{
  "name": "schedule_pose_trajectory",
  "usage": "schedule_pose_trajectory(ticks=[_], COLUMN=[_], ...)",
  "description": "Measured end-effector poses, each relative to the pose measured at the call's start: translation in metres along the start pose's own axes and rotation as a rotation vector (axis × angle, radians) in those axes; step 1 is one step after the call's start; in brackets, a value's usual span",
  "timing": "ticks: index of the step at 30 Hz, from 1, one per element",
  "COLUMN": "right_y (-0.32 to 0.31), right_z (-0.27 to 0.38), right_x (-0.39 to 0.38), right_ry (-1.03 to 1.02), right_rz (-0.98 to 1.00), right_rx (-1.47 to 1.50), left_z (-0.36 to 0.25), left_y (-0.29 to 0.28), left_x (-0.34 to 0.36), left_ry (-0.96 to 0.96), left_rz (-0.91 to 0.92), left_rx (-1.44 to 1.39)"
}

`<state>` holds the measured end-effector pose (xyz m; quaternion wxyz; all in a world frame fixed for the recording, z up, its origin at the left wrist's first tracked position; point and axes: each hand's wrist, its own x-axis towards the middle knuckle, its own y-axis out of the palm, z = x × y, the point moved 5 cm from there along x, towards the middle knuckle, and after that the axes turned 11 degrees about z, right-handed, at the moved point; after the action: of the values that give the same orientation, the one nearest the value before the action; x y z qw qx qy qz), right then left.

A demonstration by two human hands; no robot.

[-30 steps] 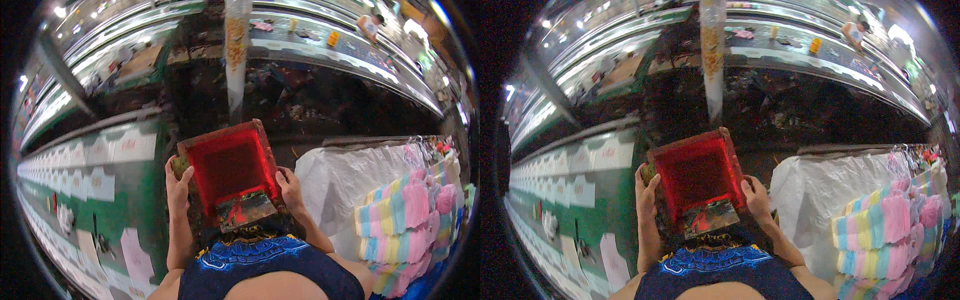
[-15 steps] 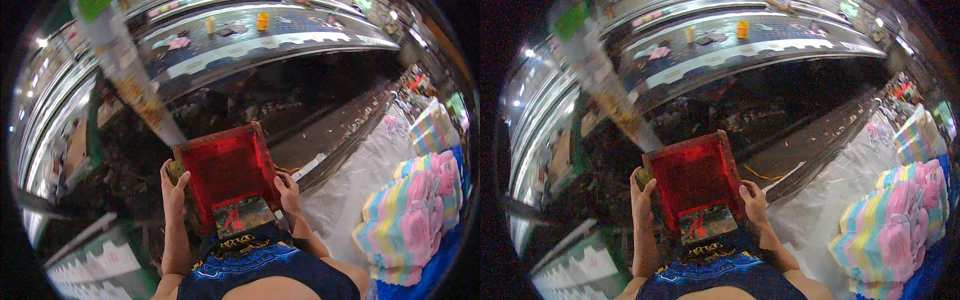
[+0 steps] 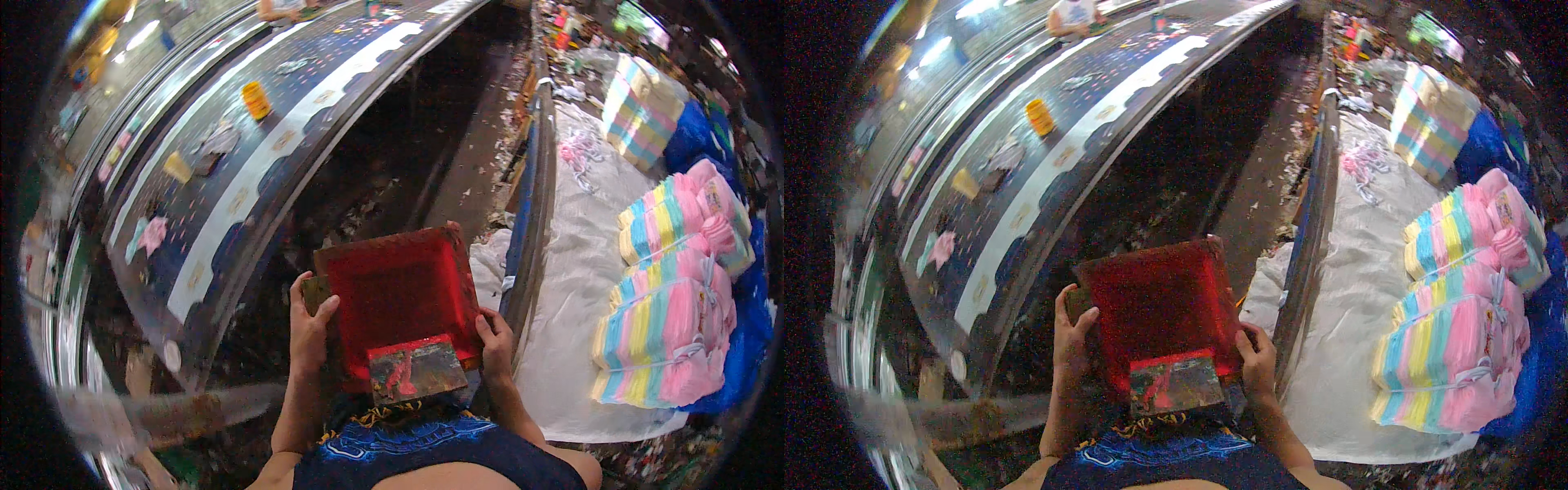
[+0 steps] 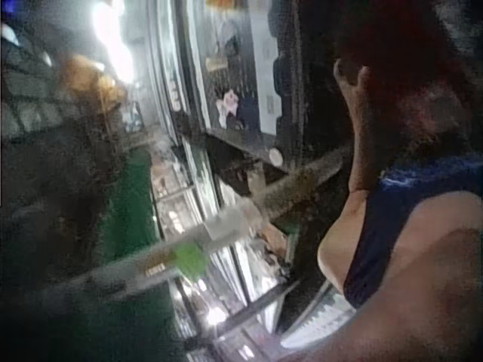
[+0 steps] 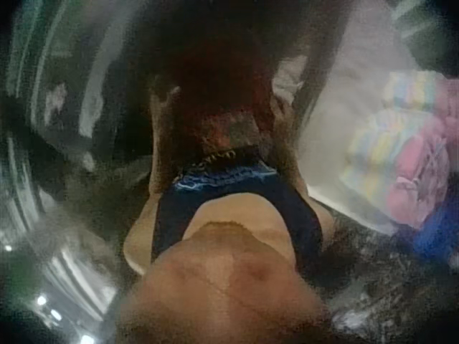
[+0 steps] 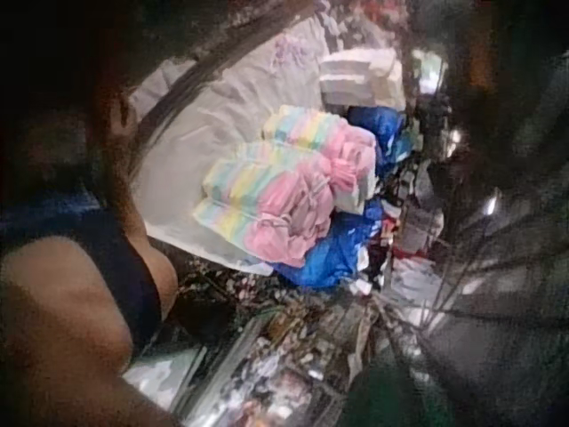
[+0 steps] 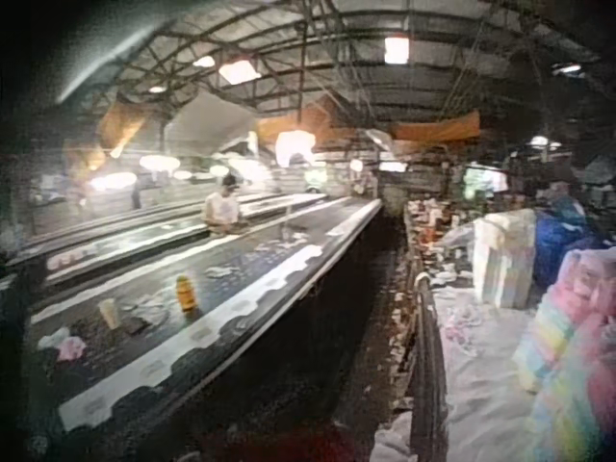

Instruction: The person uses a squeegee to spread red ink across a screen printing frame held over a conveyor belt of white fabric panels. The person repeatedly wipes the screen surface with a cloth between passes.

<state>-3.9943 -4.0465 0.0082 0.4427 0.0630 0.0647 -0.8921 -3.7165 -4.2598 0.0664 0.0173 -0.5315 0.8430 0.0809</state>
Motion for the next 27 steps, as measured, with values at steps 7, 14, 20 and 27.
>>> schedule_pose_trajectory(ticks=[7, 14, 20, 27], right_y=[0.01, 0.042, 0.051, -0.002], right_z=[-0.015, 0.008, 0.026, 0.032], right_x=[0.053, 0.129, 0.201, 0.318], right_ry=[0.046, 0.03, 0.013, 0.005], right_rz=[-0.248, -0.452, -0.561, -0.69], right_rx=[0.108, 0.147, 0.254, 0.175], left_z=[0.01, -0.012, -0.018, 0.005], left_y=[0.029, 0.053, 0.095, 0.18], left_x=[0.148, 0.283, 0.393, 0.523], left_ry=[-0.046, -0.102, -0.098, -0.052], left_rz=[0.342, 0.484, 0.573, 0.682], left_rx=[-0.016, -0.017, 0.09, 0.166])
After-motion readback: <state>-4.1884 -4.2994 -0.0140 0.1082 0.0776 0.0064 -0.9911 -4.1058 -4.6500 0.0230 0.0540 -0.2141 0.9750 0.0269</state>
